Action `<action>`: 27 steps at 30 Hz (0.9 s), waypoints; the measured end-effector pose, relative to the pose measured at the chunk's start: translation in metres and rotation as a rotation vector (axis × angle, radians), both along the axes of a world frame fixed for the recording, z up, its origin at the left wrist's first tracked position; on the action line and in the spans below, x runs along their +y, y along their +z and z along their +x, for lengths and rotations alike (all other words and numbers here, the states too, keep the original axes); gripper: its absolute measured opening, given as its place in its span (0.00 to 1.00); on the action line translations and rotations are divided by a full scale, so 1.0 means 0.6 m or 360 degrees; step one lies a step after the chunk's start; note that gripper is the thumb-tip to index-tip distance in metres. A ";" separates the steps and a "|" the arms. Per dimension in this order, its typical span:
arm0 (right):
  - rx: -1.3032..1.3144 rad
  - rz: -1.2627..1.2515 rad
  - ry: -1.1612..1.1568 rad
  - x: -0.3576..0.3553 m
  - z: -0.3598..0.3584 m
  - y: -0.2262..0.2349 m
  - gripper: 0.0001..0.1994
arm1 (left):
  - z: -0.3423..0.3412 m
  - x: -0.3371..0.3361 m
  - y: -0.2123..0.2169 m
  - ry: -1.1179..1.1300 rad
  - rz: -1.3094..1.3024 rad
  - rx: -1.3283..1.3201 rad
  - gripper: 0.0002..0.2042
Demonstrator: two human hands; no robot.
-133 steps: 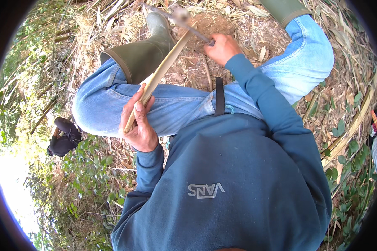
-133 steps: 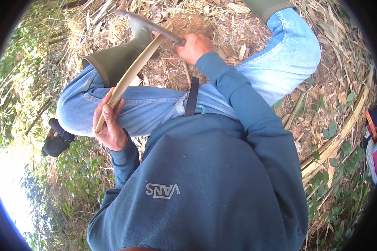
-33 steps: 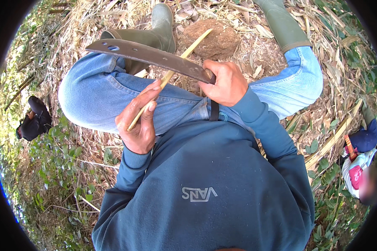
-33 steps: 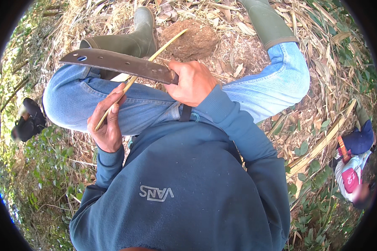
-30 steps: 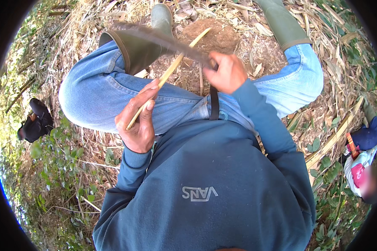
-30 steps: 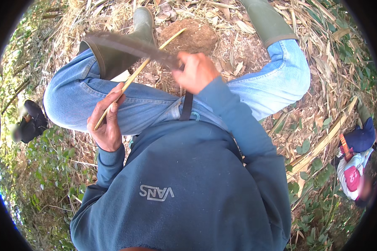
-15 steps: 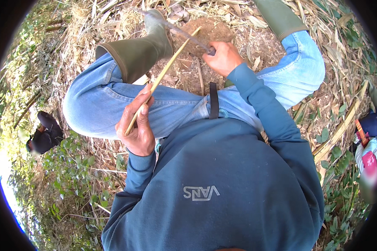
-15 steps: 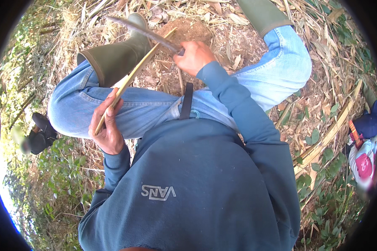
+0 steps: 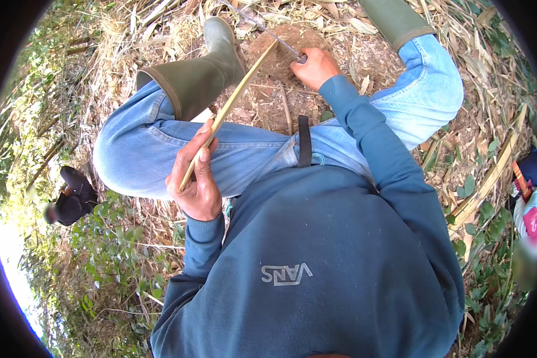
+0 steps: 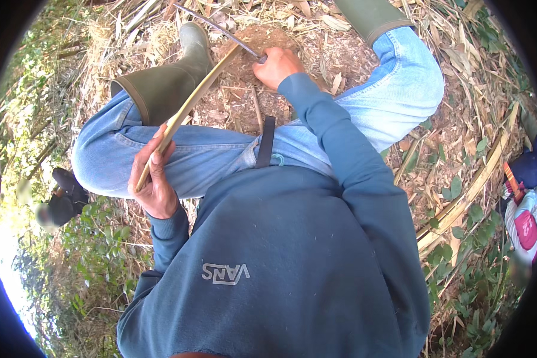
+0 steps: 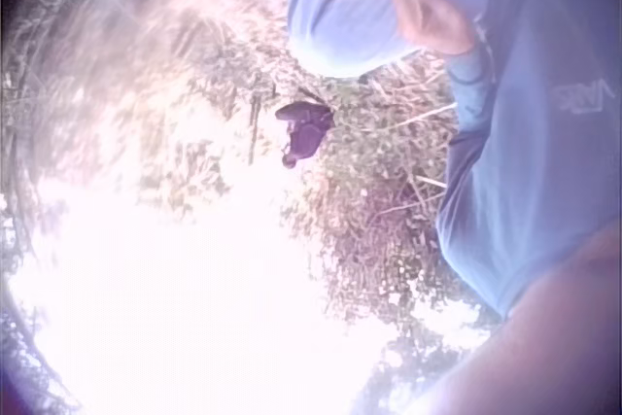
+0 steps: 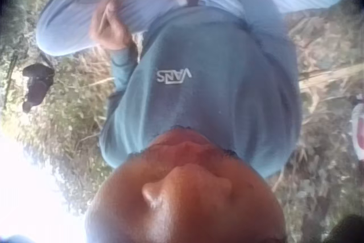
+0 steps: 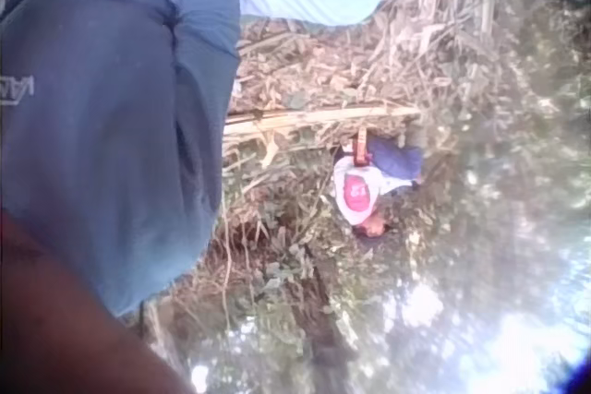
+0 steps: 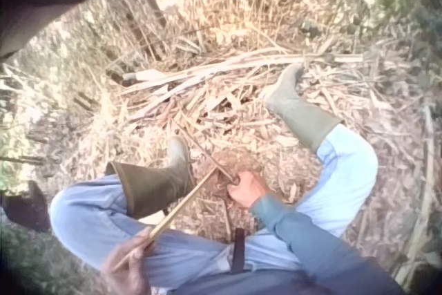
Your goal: The person sits on the ground and uses a machete to shave and shape a long piece of bamboo. They repeatedly strike the bamboo to remove thin strips, gradually refining its form.
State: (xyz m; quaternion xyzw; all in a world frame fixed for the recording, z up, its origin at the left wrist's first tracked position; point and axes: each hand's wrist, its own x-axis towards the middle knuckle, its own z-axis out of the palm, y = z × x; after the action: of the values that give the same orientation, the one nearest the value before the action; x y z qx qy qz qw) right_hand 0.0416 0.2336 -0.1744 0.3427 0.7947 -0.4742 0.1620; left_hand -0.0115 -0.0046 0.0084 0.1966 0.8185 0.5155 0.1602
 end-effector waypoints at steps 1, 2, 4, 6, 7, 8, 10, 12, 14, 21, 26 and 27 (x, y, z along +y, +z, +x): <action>-0.0010 -0.0023 0.0035 0.002 0.000 0.009 0.19 | 0.002 -0.006 -0.006 -0.0009 0.0008 0.0008 0.11; -0.0021 -0.0047 0.0069 0.001 0.001 0.016 0.19 | 0.001 -0.008 -0.006 0.0017 0.0017 -0.0008 0.11; 0.0090 -0.0019 0.0103 -0.010 0.002 0.017 0.19 | 0.002 -0.012 -0.004 0.0071 0.0037 -0.0043 0.11; 0.0090 0.0026 0.0101 -0.012 0.002 0.016 0.19 | 0.006 -0.010 -0.003 0.0068 0.0021 -0.0039 0.11; 0.0045 -0.0036 -0.0031 -0.005 -0.002 0.008 0.18 | 0.003 -0.005 -0.002 0.0045 0.0009 -0.0016 0.11; 0.0021 -0.0016 -0.0041 -0.003 -0.004 0.002 0.18 | 0.001 -0.002 -0.001 0.0022 -0.0003 0.0007 0.11; -0.0034 0.0023 -0.0049 -0.001 -0.004 -0.002 0.18 | 0.003 -0.004 0.000 0.0027 0.0020 -0.0013 0.11; 0.0005 0.0013 0.0065 -0.008 0.001 0.006 0.18 | 0.005 -0.008 -0.004 0.0049 0.0034 -0.0033 0.12; 0.0006 0.0006 0.0072 -0.016 0.002 0.009 0.19 | 0.004 -0.014 -0.004 0.0072 0.0039 -0.0042 0.12; 0.0015 -0.0082 0.0040 -0.013 -0.001 0.033 0.18 | 0.004 -0.005 -0.004 0.0097 0.0007 -0.0050 0.12; 0.0431 -0.0022 0.0092 -0.064 0.027 0.089 0.15 | 0.007 -0.008 -0.007 0.0169 0.0015 -0.0056 0.13; 0.0485 -0.0008 0.0072 -0.068 0.028 0.089 0.14 | 0.007 -0.009 -0.006 0.0180 0.0011 -0.0056 0.13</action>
State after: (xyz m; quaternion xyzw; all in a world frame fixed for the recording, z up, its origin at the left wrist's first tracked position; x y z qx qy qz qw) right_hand 0.0582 0.1927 -0.1208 0.2484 0.8164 -0.5188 0.0511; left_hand -0.0075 -0.0099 0.0050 0.1415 0.8236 0.5299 0.1446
